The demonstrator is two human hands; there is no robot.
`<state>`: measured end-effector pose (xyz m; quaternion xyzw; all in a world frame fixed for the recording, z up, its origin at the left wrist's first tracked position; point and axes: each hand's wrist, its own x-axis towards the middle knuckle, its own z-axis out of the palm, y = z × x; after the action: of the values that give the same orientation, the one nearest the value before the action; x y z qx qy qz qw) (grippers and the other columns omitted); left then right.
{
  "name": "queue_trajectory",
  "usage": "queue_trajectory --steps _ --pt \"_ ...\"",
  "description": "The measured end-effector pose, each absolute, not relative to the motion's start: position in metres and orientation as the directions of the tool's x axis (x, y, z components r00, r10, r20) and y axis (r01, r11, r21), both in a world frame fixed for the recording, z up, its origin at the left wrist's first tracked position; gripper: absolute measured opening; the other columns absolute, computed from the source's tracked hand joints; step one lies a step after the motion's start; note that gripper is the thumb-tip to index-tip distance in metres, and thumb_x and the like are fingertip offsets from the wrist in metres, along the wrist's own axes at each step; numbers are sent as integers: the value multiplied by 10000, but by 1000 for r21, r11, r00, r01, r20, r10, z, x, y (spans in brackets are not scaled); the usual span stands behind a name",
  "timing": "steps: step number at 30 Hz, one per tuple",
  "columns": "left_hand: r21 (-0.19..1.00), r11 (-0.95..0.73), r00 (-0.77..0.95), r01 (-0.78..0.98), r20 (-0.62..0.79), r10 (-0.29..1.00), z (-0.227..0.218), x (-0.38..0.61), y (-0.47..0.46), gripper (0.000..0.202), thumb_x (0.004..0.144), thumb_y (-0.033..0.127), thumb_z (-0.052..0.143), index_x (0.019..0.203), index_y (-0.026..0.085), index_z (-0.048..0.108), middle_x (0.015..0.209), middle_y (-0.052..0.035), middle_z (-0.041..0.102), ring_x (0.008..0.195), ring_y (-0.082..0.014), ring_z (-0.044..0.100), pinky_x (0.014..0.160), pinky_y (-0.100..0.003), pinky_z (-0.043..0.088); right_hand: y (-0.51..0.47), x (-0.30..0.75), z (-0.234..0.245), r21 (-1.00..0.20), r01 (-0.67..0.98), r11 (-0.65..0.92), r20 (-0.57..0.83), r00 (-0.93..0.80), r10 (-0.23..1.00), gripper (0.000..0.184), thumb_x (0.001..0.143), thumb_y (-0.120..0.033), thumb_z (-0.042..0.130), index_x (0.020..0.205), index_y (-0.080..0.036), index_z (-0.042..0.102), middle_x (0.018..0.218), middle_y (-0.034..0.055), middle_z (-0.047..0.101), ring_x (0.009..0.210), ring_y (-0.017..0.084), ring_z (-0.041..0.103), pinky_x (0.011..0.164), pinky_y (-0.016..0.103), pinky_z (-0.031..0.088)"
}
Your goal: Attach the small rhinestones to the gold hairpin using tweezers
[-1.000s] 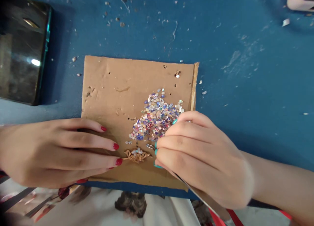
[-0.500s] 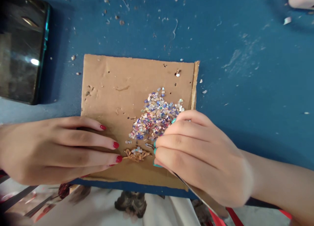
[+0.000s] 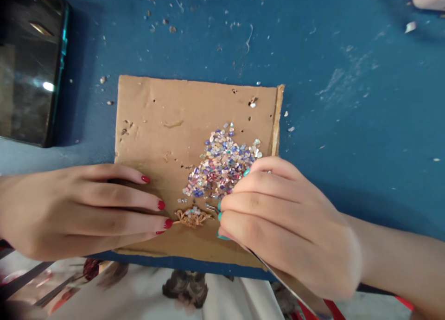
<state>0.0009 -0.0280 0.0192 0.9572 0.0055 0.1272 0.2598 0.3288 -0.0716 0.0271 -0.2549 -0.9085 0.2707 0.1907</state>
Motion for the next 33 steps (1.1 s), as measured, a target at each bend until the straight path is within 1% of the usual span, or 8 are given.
queue_trajectory --steps 4,7,10,15,22,25,28,33 --pt "493 -868 965 -55 249 80 21 2 -27 519 1096 130 266 1041 210 775 1299 85 727 1199 -127 620 1224 -303 380 -71 325 26 -593 356 722 262 -763 591 163 988 -105 529 999 -183 672 976 -11 762 944 118 689 1055 333 460" --pt "493 -868 965 -59 249 76 21 2 -28 529 1096 130 260 1029 218 778 1285 86 734 1195 -128 618 1211 -301 391 -70 328 25 -581 360 730 233 -786 573 172 944 -90 590 1075 -174 665 1014 8 773 1001 142 698 1062 362 465" --pt "494 -867 966 -62 249 73 21 2 -28 552 1092 121 237 1022 216 776 1288 88 732 1204 -129 611 1210 -306 386 -71 330 25 -572 349 742 214 -810 546 198 941 -98 601 1118 -174 646 1052 14 778 1032 148 691 1087 374 454" --pt "493 -868 966 -58 246 75 21 2 -28 540 1093 132 252 1026 223 780 1291 90 730 1202 -130 615 1196 -300 406 -74 329 26 -578 390 716 190 -790 584 211 946 -79 577 1121 -177 642 1065 5 775 1057 132 680 1113 357 443" --pt "507 -861 964 -44 249 97 21 2 -29 502 1089 143 293 1032 231 783 1280 81 736 1193 -117 623 1260 -288 351 -77 329 24 -585 405 703 188 -775 603 220 958 -86 552 1112 -199 661 1050 4 781 1030 151 704 1106 382 464" --pt "497 -867 965 -47 246 89 19 2 -29 500 1081 134 293 1029 225 782 1290 80 731 1206 -127 617 1284 -298 322 -77 327 25 -586 419 694 203 -753 626 197 948 -79 574 1078 -194 666 1020 2 781 1000 148 710 1081 375 477" --pt "490 -870 966 -55 245 77 20 2 -29 533 1082 130 265 1019 234 784 1286 80 733 1206 -140 612 1289 -314 304 -74 324 25 -587 393 708 234 -754 613 151 945 -88 589 1035 -173 677 1001 7 779 969 140 703 1041 360 490" --pt "470 -880 965 -72 256 58 21 1 -28 546 1078 136 254 1002 226 787 1303 63 725 1219 -157 609 1221 -332 390 -68 320 23 -565 341 751 306 -759 575 129 944 -93 596 949 -157 708 959 16 770 909 142 685 960 353 504"
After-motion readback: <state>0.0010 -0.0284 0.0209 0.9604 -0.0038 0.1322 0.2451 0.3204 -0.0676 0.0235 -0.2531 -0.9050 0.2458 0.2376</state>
